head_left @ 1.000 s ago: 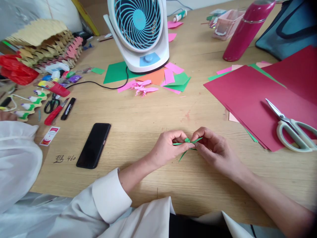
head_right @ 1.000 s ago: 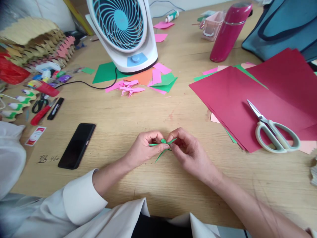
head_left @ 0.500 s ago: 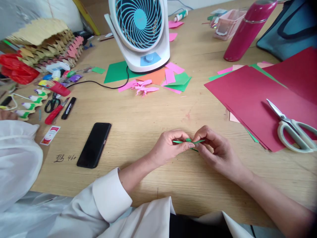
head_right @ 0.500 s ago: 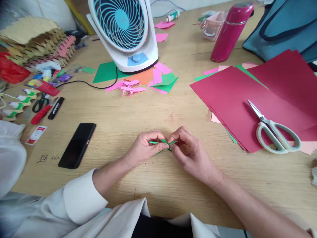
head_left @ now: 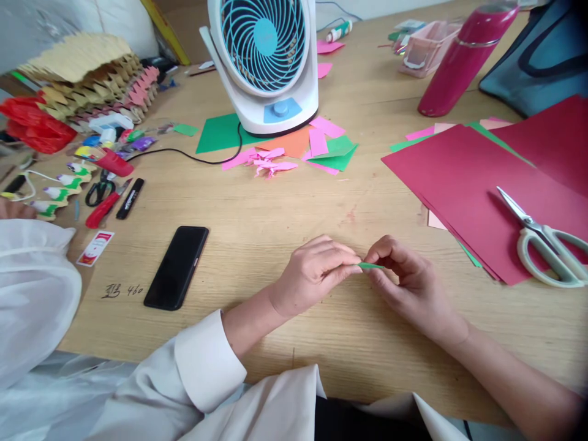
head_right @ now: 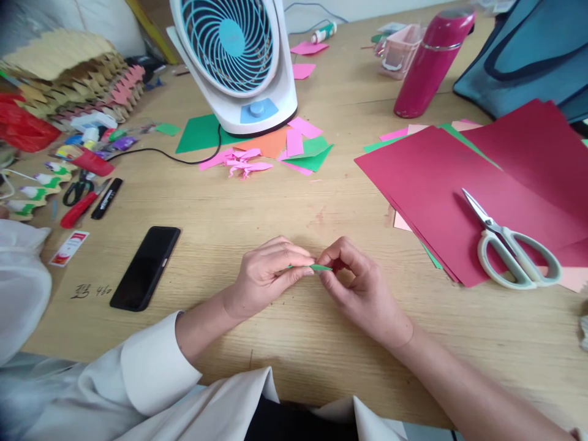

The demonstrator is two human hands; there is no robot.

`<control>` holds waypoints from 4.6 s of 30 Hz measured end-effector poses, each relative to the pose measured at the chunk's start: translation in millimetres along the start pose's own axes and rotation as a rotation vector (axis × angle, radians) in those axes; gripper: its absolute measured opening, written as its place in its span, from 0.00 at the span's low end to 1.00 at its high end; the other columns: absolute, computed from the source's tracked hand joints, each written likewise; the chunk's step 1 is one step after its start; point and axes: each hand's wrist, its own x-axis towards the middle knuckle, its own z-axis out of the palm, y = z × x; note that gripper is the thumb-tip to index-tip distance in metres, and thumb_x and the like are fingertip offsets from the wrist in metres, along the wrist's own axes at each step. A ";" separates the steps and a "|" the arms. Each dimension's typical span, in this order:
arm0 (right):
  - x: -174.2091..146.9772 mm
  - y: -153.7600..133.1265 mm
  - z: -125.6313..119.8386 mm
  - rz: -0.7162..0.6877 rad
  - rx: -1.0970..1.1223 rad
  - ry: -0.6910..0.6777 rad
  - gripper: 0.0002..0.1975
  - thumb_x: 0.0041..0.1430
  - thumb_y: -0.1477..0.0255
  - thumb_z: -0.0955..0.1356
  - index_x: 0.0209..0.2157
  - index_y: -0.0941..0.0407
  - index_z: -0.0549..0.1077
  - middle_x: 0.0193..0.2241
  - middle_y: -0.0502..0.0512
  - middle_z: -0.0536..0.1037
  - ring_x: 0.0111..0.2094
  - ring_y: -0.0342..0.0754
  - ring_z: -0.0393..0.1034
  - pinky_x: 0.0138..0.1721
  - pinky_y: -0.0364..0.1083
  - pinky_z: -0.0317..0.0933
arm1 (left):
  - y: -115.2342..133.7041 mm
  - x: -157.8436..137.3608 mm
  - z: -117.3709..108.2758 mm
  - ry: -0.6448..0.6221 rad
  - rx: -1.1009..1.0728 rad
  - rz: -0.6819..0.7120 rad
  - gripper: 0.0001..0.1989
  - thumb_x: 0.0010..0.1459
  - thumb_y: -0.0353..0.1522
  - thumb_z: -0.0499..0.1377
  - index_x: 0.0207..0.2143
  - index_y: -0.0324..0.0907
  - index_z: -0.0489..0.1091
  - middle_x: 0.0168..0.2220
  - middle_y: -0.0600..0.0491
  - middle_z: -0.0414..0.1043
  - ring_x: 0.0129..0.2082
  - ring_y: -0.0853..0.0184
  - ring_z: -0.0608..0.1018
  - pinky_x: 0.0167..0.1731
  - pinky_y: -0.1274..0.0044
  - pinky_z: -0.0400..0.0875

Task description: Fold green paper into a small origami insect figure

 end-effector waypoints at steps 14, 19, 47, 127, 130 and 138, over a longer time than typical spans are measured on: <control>6.6 0.6 -14.1 0.380 0.285 -0.183 0.13 0.67 0.60 0.64 0.36 0.52 0.75 0.30 0.49 0.70 0.33 0.44 0.62 0.36 0.44 0.55 | -4.9 2.7 -9.9 -0.061 0.249 0.166 0.03 0.63 0.29 0.60 0.38 0.39 0.74 0.38 0.50 0.81 0.35 0.69 0.77 0.38 0.75 0.74; 9.2 1.6 -15.3 0.429 0.291 -0.213 0.13 0.63 0.59 0.68 0.34 0.54 0.74 0.28 0.49 0.68 0.31 0.43 0.60 0.34 0.44 0.54 | -5.3 2.1 -9.3 -0.094 0.199 0.130 0.03 0.63 0.29 0.60 0.38 0.39 0.74 0.38 0.50 0.80 0.35 0.69 0.77 0.39 0.74 0.73; 19.8 -10.3 -26.5 0.586 0.278 -0.453 0.18 0.53 0.55 0.72 0.30 0.57 0.75 0.26 0.52 0.72 0.28 0.45 0.65 0.33 0.46 0.61 | -3.6 2.8 -2.1 -0.202 -0.235 -0.075 0.04 0.62 0.29 0.61 0.34 0.38 0.73 0.32 0.51 0.75 0.33 0.70 0.76 0.36 0.78 0.71; 20.4 -1.0 -28.1 0.677 0.400 -0.500 0.10 0.57 0.63 0.72 0.32 0.57 0.75 0.24 0.46 0.71 0.25 0.38 0.64 0.29 0.40 0.57 | -9.5 -3.8 -0.5 -0.193 -0.108 -0.014 0.02 0.62 0.28 0.62 0.37 0.39 0.74 0.35 0.49 0.76 0.35 0.70 0.78 0.37 0.78 0.74; 20.7 -2.6 -29.4 0.662 0.383 -0.519 0.10 0.59 0.64 0.70 0.33 0.57 0.74 0.25 0.47 0.70 0.26 0.38 0.64 0.29 0.41 0.57 | -8.5 -3.3 0.0 -0.194 -0.113 -0.009 0.02 0.61 0.27 0.62 0.37 0.39 0.74 0.35 0.49 0.76 0.36 0.69 0.78 0.38 0.78 0.74; 22.8 -9.7 -30.0 0.640 0.332 -0.550 0.11 0.60 0.63 0.69 0.31 0.58 0.73 0.26 0.49 0.70 0.26 0.40 0.64 0.30 0.42 0.60 | -5.5 -4.1 4.1 -0.137 -0.078 0.014 0.03 0.61 0.27 0.62 0.38 0.39 0.74 0.35 0.49 0.77 0.37 0.68 0.78 0.39 0.76 0.75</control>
